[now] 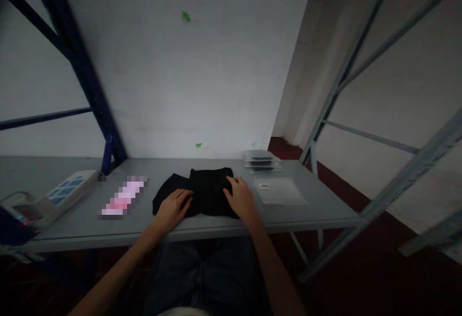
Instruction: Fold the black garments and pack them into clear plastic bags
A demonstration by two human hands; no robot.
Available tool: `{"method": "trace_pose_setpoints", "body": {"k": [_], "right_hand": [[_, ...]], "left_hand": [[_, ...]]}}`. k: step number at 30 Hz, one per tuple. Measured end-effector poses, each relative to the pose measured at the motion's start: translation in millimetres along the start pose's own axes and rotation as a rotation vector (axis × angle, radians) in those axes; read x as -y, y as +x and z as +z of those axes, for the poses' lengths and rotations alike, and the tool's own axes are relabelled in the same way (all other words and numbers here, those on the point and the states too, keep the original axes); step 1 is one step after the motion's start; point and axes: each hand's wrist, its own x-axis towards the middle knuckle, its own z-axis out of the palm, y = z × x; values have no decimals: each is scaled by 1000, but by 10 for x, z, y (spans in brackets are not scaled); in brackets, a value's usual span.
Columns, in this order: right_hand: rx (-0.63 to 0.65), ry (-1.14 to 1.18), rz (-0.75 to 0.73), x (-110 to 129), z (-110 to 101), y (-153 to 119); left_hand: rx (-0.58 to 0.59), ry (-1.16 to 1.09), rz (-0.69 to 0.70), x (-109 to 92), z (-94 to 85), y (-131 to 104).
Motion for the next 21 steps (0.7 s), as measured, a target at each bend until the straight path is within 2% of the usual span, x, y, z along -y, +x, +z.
{"method": "trace_pose_setpoints", "body": {"k": [2, 8, 12, 14, 16, 21], "right_hand": [[-11, 116, -56, 113, 50, -1], [38, 443, -373, 401, 233, -50], [57, 586, -378, 447, 297, -43], [29, 537, -337, 388, 297, -27], [16, 388, -292, 276, 287, -12], [62, 16, -110, -65, 279, 10]], "left_hand": [[-22, 4, -30, 2, 6, -3], [-72, -2, -68, 10, 7, 1], [-49, 13, -65, 9, -1, 3], [-18, 32, -55, 1, -7, 5], [14, 51, -43, -13, -16, 10], [9, 72, -39, -41, -42, 23]]}}
